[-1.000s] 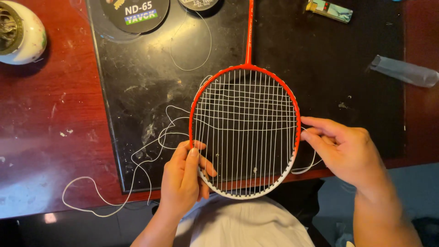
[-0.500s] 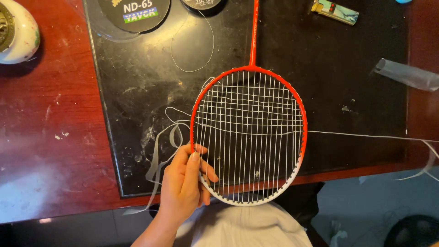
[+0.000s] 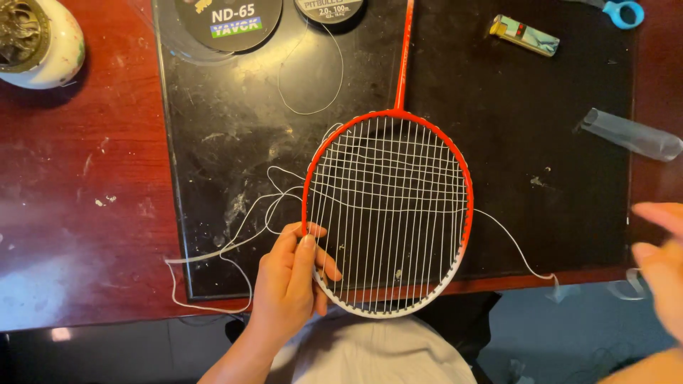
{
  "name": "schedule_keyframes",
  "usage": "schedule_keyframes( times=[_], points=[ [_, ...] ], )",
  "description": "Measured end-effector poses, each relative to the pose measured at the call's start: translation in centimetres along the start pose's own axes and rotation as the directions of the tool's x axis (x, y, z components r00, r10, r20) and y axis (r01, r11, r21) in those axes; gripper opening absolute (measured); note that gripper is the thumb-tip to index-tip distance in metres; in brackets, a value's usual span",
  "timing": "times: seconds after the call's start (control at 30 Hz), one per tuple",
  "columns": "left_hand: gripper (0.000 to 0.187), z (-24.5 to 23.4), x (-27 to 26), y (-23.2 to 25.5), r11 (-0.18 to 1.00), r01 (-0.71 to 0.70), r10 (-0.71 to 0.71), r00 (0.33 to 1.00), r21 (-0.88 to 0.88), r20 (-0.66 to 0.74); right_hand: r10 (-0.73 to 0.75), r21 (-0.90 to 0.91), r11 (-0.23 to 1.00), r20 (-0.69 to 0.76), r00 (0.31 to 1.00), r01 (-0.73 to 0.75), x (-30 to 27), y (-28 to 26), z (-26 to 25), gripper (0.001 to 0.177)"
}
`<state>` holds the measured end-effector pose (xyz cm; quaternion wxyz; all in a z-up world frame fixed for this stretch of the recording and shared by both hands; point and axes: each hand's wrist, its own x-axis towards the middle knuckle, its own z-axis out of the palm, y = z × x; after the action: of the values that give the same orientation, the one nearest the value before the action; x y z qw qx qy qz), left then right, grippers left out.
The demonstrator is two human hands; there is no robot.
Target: Manual weaving of strings into a badminton racket frame.
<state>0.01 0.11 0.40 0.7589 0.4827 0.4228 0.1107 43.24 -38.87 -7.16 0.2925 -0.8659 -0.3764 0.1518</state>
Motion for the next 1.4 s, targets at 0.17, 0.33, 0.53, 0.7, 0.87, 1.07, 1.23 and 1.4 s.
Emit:
schedule_keyframes(
  times=[0.17,0.33,0.53,0.7,0.87,1.07,1.23,1.4],
  points=[
    [0.029,0.2,-0.1,-0.1,1.000,-0.003,0.003,1.000,-0.002,-0.017,0.009,0.011,1.000,0.096,0.995,-0.010,3.4,-28.4,6.3,0.038],
    [0.029,0.2,-0.2,-0.2,0.998,-0.059,0.060,0.998,0.024,-0.023,0.150,0.105,0.979,0.190,0.970,-0.172,4.4,-25.1,8.0,0.026],
    [0.028,0.0,-0.1,0.0,1.000,0.001,-0.001,1.000,0.001,-0.011,0.157,-0.043,0.987,0.025,0.987,-0.156,3.5,-17.8,3.8,0.021],
    [0.027,-0.2,0.0,-0.5,0.996,0.020,-0.019,1.000,-0.083,0.014,0.150,-0.056,0.987,-0.029,0.988,-0.152,0.1,8.1,-0.7,0.028],
    [0.028,-0.3,0.0,-0.4,0.996,0.019,-0.018,1.000,-0.083,0.009,0.154,0.009,0.988,0.038,0.987,-0.154,-0.3,8.3,-1.8,0.040],
    [0.028,-0.3,0.0,-0.2,0.999,-0.003,0.004,1.000,-0.038,0.023,0.142,0.095,0.984,0.112,0.983,-0.153,2.5,-13.5,-0.9,0.056],
    [0.028,0.0,0.0,-0.3,0.999,-0.004,0.005,1.000,-0.047,0.020,0.137,0.174,0.970,0.176,0.975,-0.168,1.4,-19.4,2.0,0.069],
    [0.028,-0.2,-0.2,-0.3,0.999,-0.049,0.050,0.999,-0.011,0.014,0.084,0.293,0.947,0.181,0.980,-0.135,2.7,-23.5,8.1,0.054]
  ],
)
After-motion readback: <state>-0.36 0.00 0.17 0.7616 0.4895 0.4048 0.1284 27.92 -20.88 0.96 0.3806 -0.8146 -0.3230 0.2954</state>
